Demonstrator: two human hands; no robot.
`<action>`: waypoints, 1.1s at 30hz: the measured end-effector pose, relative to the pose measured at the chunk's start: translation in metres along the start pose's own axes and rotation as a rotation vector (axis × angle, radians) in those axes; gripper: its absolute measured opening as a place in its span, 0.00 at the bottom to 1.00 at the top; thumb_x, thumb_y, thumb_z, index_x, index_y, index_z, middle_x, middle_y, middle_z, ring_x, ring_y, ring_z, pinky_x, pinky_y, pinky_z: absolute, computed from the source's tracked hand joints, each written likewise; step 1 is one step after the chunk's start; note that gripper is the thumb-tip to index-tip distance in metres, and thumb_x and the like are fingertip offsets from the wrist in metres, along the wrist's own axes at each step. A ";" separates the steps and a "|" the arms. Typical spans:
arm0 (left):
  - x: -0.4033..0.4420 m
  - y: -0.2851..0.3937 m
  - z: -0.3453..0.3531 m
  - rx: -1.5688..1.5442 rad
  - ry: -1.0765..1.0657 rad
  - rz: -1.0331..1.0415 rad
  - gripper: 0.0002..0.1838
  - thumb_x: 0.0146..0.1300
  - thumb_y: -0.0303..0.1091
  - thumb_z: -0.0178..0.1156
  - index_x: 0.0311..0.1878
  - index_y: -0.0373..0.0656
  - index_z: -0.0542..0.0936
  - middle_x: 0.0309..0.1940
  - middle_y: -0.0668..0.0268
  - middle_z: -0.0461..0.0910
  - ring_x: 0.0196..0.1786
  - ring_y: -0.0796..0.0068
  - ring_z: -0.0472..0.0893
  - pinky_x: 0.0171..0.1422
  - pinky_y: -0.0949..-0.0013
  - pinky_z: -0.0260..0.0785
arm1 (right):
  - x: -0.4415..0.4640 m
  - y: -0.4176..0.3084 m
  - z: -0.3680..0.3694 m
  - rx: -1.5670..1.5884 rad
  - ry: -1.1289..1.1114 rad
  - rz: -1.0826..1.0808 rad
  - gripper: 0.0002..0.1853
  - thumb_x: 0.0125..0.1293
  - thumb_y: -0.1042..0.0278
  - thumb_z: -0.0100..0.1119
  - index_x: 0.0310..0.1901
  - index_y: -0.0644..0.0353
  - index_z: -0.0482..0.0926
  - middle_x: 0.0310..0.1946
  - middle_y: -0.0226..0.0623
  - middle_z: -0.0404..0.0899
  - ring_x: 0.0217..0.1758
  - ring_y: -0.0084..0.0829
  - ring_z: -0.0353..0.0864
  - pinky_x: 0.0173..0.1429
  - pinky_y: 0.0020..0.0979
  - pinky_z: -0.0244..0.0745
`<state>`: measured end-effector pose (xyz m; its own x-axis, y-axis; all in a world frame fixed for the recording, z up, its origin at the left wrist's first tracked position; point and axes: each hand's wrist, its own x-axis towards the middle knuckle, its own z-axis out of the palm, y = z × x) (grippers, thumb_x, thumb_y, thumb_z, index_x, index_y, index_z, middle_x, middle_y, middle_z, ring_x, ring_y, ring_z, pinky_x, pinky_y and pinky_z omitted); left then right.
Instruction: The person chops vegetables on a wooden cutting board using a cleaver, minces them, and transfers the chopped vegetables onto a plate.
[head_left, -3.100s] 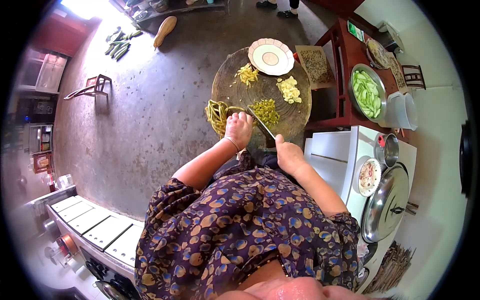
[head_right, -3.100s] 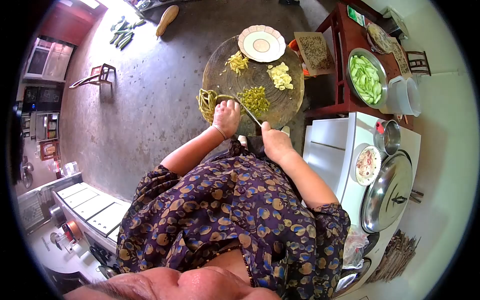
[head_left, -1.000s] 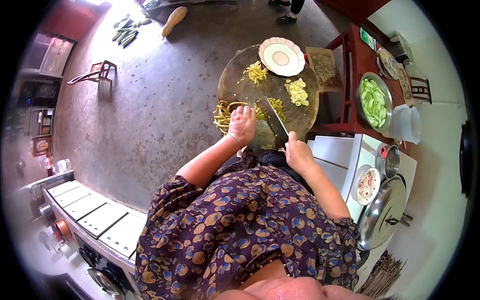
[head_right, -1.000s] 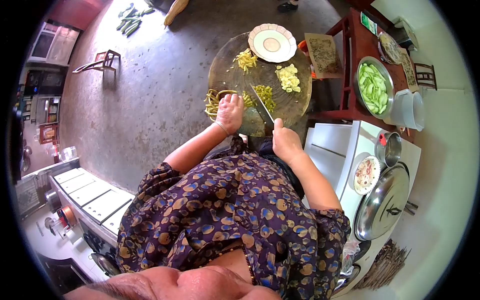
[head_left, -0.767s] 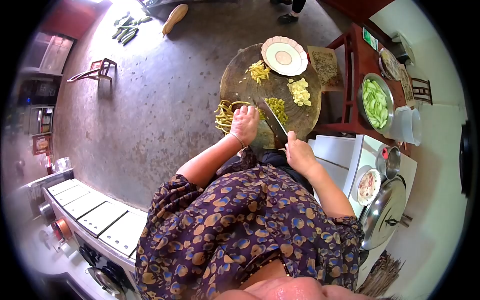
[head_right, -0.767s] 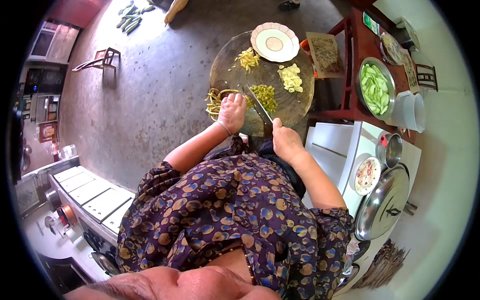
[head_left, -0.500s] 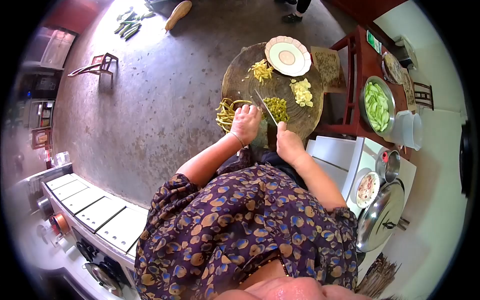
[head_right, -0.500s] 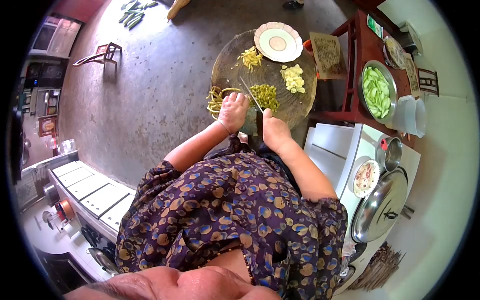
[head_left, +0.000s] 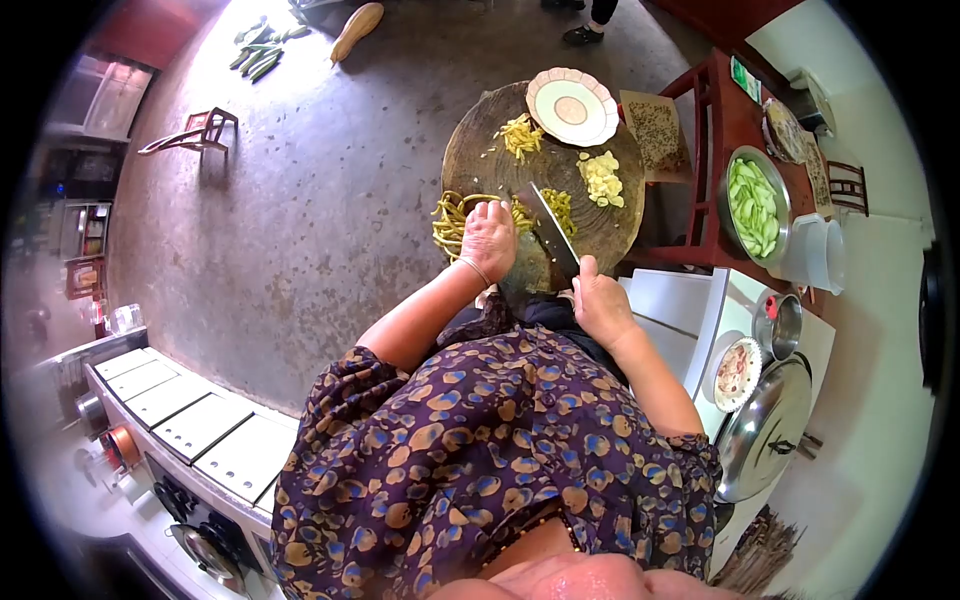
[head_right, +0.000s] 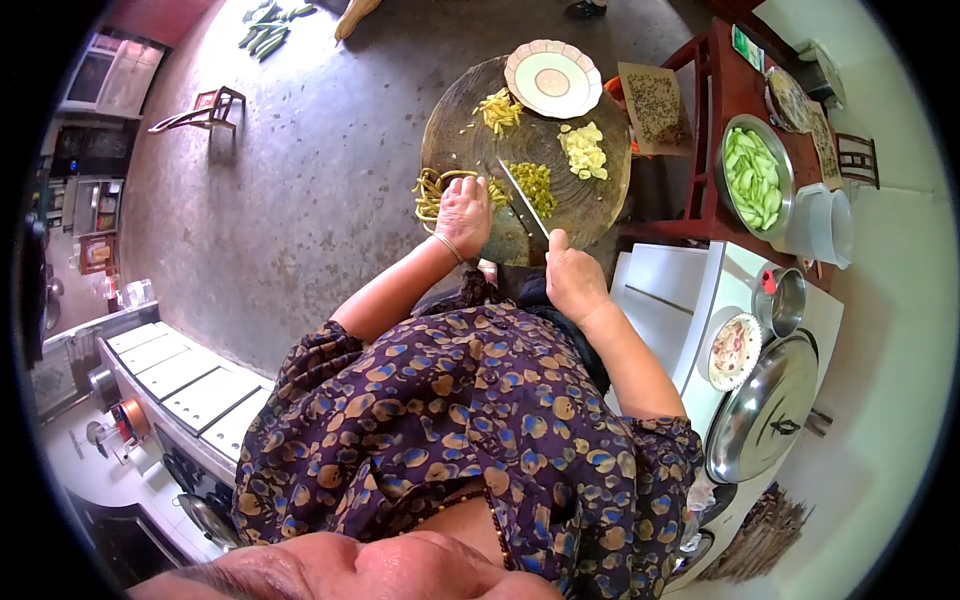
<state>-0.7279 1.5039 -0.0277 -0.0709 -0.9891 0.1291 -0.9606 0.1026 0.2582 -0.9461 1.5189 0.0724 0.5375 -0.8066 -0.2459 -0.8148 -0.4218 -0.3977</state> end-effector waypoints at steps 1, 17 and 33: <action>0.001 0.000 0.001 -0.004 -0.002 -0.004 0.25 0.58 0.39 0.57 0.53 0.30 0.73 0.44 0.52 0.70 0.51 0.54 0.70 0.55 0.55 0.65 | 0.000 0.001 0.000 0.001 0.006 -0.014 0.10 0.69 0.70 0.49 0.43 0.66 0.61 0.19 0.52 0.77 0.26 0.56 0.79 0.31 0.53 0.72; -0.004 0.001 0.001 0.054 0.028 -0.018 0.31 0.56 0.42 0.60 0.56 0.27 0.71 0.45 0.51 0.70 0.52 0.55 0.69 0.57 0.57 0.64 | 0.002 -0.006 0.010 -0.004 -0.072 0.022 0.11 0.64 0.74 0.49 0.44 0.66 0.60 0.23 0.55 0.78 0.30 0.57 0.80 0.34 0.53 0.74; -0.010 -0.004 -0.014 0.137 -0.030 0.122 0.17 0.56 0.39 0.58 0.45 0.39 0.76 0.42 0.59 0.72 0.47 0.59 0.71 0.52 0.56 0.63 | 0.034 -0.021 0.018 -0.065 -0.123 0.025 0.15 0.57 0.81 0.49 0.46 0.69 0.62 0.27 0.59 0.80 0.34 0.56 0.82 0.37 0.51 0.77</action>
<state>-0.7196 1.5149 -0.0165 -0.1954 -0.9730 0.1226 -0.9719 0.2089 0.1089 -0.9072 1.5079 0.0559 0.5365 -0.7618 -0.3630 -0.8383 -0.4314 -0.3334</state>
